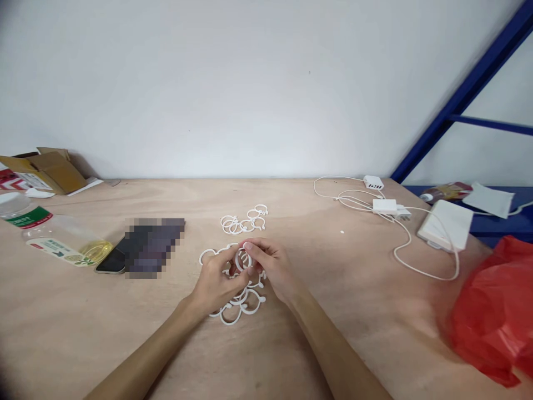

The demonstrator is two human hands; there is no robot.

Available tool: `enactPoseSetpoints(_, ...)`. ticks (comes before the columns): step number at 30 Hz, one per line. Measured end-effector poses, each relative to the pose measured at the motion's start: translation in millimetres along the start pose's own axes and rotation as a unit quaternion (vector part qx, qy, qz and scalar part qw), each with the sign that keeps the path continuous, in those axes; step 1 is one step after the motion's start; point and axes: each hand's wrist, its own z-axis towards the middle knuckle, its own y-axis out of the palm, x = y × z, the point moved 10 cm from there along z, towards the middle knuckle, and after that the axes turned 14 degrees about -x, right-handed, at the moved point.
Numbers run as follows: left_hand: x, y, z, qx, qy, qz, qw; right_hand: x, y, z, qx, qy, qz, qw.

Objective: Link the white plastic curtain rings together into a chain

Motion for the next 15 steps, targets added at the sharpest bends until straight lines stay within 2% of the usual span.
enactPoseSetpoints(6, 3.8, 8.6, 1.0, -0.039, 0.016, -0.059, 0.997, 6.3, 3.1, 1.6, -0.025, -0.015, 0.078, 0.997)
enactPoseSetpoints(12, 5.1, 12.1, 1.7, -0.071, -0.004, -0.089, 0.994, 4.8, -1.6, 0.6, 0.018, -0.042, 0.046, 0.998)
enactPoseSetpoints(15, 3.1, 7.3, 2.6, -0.066, -0.018, -0.094, 0.993, 3.6, -4.0, 1.1, 0.029, -0.035, 0.027, 0.999)
